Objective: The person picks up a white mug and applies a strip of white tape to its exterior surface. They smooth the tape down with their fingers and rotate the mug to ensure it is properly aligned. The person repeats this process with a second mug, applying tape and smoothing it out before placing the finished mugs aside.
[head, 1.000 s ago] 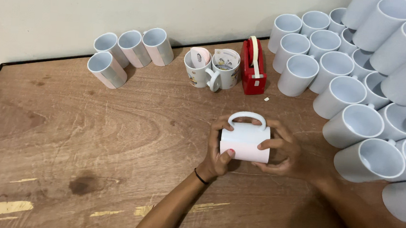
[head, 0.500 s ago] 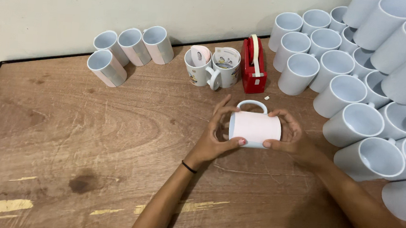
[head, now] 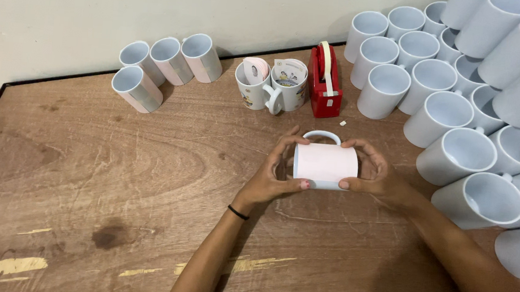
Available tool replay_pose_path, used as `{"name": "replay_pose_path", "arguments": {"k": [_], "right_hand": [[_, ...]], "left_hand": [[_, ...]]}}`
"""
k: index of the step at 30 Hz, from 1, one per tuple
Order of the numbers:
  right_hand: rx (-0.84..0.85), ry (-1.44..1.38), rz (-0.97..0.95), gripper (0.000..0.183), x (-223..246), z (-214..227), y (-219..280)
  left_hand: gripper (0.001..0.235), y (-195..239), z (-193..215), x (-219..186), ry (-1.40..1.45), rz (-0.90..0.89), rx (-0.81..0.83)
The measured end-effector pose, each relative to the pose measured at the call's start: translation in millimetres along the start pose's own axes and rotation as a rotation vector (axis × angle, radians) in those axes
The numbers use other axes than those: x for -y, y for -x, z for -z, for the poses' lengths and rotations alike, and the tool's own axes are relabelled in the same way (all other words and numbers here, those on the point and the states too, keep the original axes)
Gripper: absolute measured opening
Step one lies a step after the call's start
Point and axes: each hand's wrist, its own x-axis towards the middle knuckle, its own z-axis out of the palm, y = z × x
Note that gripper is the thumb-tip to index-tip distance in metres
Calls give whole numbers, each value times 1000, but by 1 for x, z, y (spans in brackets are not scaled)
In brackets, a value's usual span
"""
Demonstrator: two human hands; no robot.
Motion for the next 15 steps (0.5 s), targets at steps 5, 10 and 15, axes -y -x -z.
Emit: {"name": "replay_pose_path", "arguments": {"k": [5,10,15], "right_hand": [[1,8,-36,82,2,1,0],[7,17,-53,82,3,2,0],[-2,30,-21,82,7,-4,1]], "left_hand": [[70,2,-5,1,-7,1,-49],[69,2,-3,3,24,10,-52],[66,1,-3,5,28,1,-64]]}}
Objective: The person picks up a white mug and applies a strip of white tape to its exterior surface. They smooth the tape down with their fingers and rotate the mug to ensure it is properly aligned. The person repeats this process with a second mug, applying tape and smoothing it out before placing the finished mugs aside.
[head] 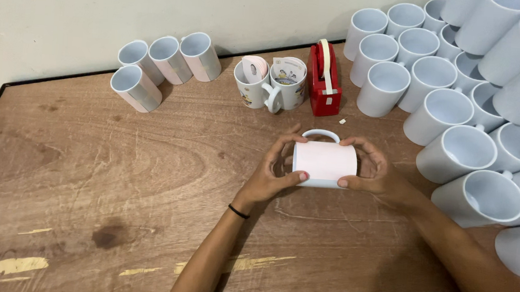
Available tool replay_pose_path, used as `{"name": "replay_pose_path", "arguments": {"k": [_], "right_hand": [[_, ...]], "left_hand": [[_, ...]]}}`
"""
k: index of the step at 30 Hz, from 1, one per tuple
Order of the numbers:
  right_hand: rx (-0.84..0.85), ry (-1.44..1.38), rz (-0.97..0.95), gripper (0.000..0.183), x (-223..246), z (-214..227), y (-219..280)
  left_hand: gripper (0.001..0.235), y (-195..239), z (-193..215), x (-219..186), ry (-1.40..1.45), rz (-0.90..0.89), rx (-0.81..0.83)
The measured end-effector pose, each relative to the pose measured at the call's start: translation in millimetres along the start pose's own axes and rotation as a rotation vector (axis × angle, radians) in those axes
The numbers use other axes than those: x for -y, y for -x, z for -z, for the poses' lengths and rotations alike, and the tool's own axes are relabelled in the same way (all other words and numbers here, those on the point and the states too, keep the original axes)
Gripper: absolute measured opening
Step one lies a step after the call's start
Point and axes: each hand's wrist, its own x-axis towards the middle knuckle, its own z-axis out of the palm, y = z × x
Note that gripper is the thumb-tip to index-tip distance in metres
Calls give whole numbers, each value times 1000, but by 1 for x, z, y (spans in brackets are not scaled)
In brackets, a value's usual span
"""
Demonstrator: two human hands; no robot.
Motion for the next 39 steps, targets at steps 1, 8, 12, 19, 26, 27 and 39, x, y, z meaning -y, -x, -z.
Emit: {"name": "replay_pose_path", "arguments": {"k": [1,8,12,19,26,27,39], "right_hand": [[-1,-1,1,82,-1,1,0],[18,-7,-29,81,0,1,2],[15,-9,-17,82,-6,4,-1],[12,-13,3,82,-7,0,-1],[-7,-19,-28,84,-10,5,-2],[1,-26,-56,84,-8,5,-2],[119,-120,-159,70,5,3,-5]], "left_hand": [[66,0,0,1,-1,0,1],[68,1,0,-3,-10,14,5],[67,1,2,0,27,34,4],[73,-2,17,23,23,69,30],[75,-1,0,2,77,68,22],[75,1,-8,-11,104,65,-1],[78,4,-3,11,217,53,-66]]}}
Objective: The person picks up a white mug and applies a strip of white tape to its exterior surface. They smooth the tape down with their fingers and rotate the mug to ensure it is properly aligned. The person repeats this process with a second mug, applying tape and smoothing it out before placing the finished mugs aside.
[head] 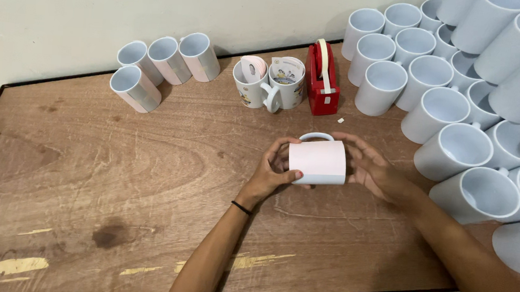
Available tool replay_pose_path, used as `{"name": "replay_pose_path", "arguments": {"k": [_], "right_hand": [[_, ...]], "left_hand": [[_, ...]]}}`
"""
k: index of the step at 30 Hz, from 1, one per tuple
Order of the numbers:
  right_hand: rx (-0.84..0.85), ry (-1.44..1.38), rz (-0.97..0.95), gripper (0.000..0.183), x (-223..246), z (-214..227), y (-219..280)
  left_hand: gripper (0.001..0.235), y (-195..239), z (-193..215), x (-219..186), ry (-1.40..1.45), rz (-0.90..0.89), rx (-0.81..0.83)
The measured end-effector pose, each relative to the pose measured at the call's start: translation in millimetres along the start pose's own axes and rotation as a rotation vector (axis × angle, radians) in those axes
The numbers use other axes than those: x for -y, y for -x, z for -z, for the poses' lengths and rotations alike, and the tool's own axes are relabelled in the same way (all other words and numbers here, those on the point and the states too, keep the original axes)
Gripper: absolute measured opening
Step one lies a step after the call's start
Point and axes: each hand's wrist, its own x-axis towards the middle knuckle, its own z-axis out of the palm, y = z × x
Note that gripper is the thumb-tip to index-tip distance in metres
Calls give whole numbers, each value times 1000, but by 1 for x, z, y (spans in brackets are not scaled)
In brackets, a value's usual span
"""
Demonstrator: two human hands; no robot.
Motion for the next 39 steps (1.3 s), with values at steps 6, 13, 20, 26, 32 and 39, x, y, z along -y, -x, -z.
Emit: {"name": "replay_pose_path", "arguments": {"k": [6,13,20,26,32,39], "right_hand": [[-248,130,-100,81,0,15,-17],[-490,547,206,37,20,11,-51],[-638,802,190,30,16,42,-140],[-736,679,-51,24,24,32,-159],[-802,610,-44,23,33,21,-156],[-817,501,45,16,30,17,-142]], "left_hand": [[75,-1,2,6,11,3,-22],[75,-2,3,8,-56,49,-19],[74,-2,4,11,-106,46,-4],[73,-7,18,25,-149,44,17],[73,-4,12,17,-161,39,21],[71,-8,16,23,-168,40,18]]}}
